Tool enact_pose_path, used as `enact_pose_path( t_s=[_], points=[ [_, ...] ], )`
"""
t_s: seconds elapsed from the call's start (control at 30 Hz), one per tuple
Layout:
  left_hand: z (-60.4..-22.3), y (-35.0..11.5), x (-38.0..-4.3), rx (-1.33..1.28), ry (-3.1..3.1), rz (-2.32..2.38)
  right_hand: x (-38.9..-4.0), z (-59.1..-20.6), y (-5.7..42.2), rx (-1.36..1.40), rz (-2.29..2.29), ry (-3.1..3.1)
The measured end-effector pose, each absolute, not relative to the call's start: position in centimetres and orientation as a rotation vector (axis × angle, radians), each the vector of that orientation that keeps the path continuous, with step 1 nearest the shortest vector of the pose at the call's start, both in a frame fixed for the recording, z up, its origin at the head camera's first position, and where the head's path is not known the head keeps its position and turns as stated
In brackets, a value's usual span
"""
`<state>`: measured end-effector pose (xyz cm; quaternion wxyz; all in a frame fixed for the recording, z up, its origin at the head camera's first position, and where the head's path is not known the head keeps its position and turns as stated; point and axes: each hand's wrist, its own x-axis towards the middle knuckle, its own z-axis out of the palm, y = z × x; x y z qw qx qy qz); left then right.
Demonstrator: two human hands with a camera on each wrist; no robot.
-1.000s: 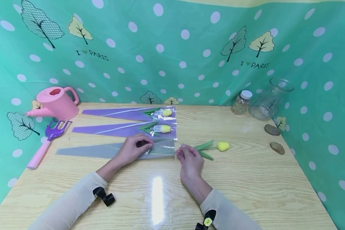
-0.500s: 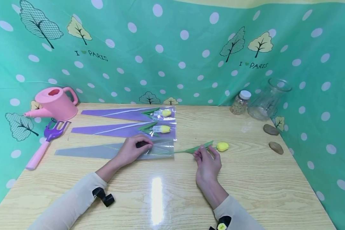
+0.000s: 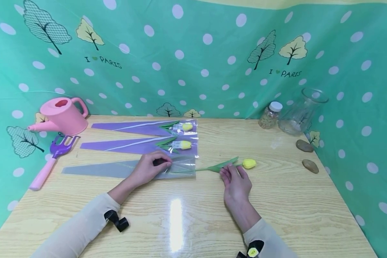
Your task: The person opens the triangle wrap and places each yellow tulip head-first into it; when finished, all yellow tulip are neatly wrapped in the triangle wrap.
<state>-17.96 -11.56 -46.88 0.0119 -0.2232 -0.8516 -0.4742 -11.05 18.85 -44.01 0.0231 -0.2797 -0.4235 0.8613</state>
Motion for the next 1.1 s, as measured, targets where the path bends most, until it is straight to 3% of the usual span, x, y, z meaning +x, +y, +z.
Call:
enact_pose_path(
  t_s=[0.67, 1.1],
  points=[
    [-46.9, -11.4, -18.1, -0.703, -2.652, -1.464, -12.4, -44.3, 17.1, -0.919, 2.517, -1.330],
    [-46.8, -11.2, -18.0, -0.728, -2.608, -1.429, -12.3, -44.8, 13.3, -0.896, 2.532, -1.410]
  ],
)
